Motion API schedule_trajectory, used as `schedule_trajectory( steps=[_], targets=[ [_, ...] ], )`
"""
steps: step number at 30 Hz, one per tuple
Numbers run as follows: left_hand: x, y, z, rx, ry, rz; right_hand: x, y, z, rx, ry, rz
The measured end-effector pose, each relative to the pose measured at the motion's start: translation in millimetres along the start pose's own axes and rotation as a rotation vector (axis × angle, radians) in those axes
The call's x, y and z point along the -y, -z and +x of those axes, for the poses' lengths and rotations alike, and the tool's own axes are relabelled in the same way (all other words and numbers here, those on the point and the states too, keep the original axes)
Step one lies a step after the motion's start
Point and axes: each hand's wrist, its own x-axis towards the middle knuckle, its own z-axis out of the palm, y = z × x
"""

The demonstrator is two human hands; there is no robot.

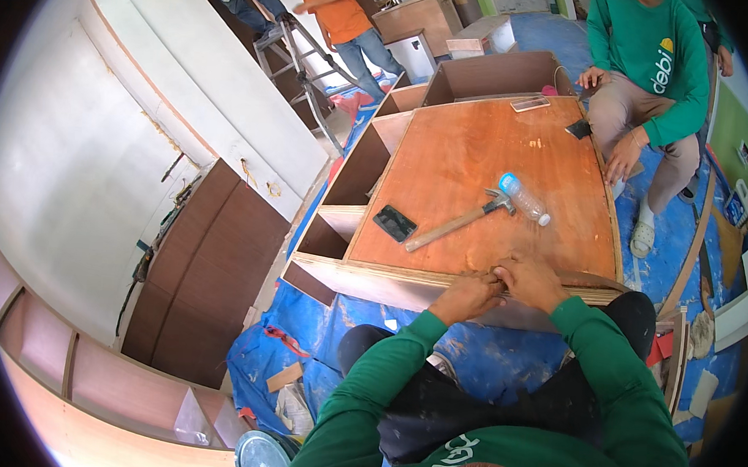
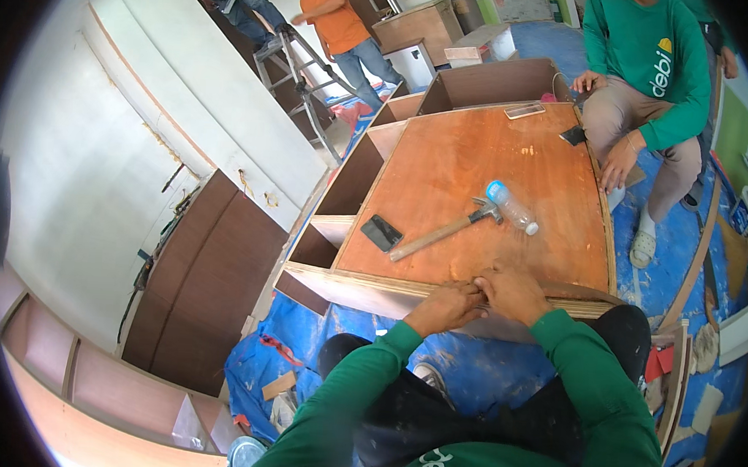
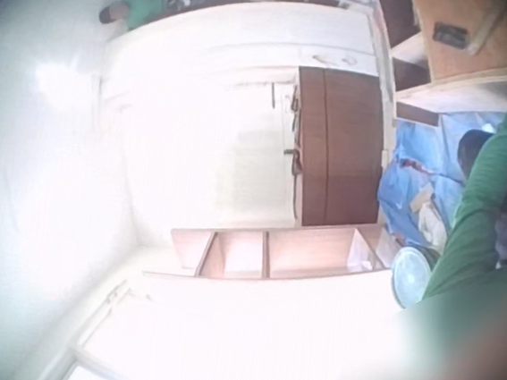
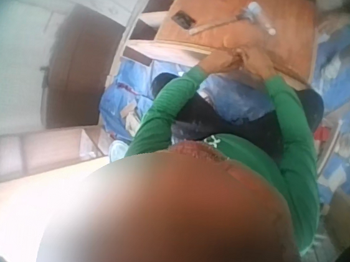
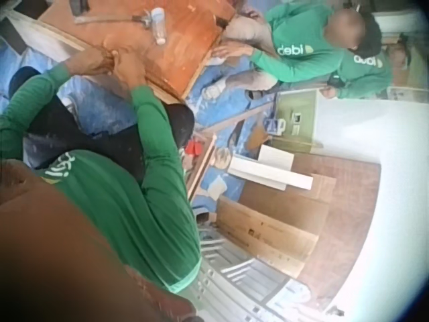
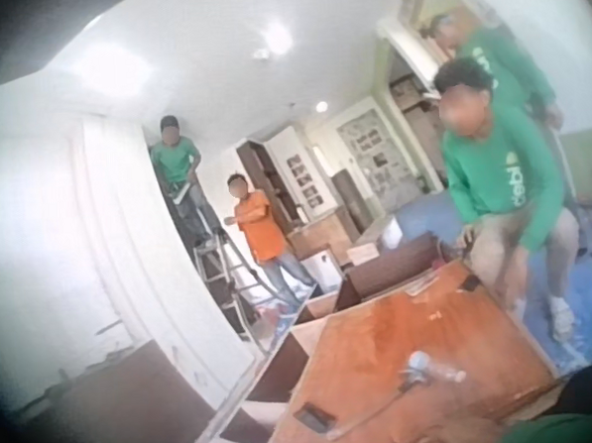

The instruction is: The person is assembling a wooden cabinet by attaching a thin wooden strip to the edge of a tabletop. They use their hands to align and press the strip into place while other workers are visible in the background.

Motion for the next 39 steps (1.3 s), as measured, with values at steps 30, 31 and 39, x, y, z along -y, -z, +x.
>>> schedule_trajectory(
  steps=[30, 31, 39],
  targets=[
    [0.7, -26.5, -3.6, 0.021, 0.086, 0.021, 18.3, 66.0, -9.3, 0.112, 0.304, -0.261],
    [3.5, -23.4, -4.6, 0.008, 0.083, 0.035, 20.3, 71.0, -0.1, 0.140, 0.326, -0.284],
    [-7.2, -26.0, 5.4, -0.017, 0.111, 0.158, -17.2, 51.4, 5.0, 0.223, 0.203, -0.329]
  ],
)
